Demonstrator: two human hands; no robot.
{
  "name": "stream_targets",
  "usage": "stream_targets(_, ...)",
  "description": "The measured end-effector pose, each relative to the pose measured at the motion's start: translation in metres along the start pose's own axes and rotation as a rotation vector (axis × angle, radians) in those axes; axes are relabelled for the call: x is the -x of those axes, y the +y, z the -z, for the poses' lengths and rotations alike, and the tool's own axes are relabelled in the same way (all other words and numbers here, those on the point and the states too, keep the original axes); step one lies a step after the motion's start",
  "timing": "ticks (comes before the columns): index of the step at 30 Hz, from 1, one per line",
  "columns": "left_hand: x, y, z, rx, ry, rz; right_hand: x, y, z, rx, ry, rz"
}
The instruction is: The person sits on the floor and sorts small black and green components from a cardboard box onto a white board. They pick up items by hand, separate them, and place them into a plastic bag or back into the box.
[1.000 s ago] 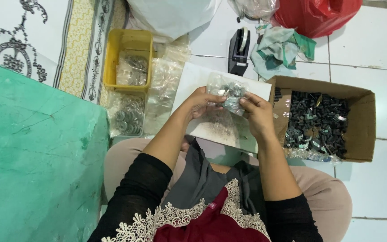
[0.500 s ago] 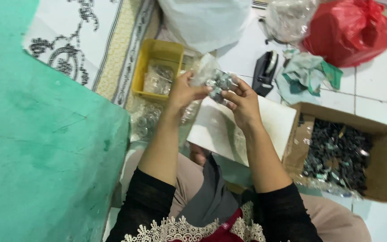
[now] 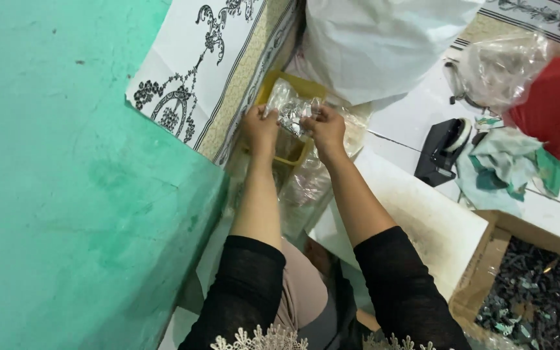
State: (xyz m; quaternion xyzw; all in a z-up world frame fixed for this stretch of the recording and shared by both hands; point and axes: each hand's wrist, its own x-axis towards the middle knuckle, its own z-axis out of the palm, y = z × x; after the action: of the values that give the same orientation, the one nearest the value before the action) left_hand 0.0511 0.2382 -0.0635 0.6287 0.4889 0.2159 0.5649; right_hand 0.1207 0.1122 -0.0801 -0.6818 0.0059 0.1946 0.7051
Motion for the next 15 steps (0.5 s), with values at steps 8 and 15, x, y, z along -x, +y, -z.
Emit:
stream_targets(8, 0.030, 0.024, -0.014, -0.497, 0.050, -0.155, -0.021, 0.024, -0.019, 1.028, 0.107, 0.612)
stream_targets(15, 0.020, -0.009, -0.017, -1.043, -0.410, 0.022, 0.015, -0.020, -0.019, 1.719, -0.594, 0.499)
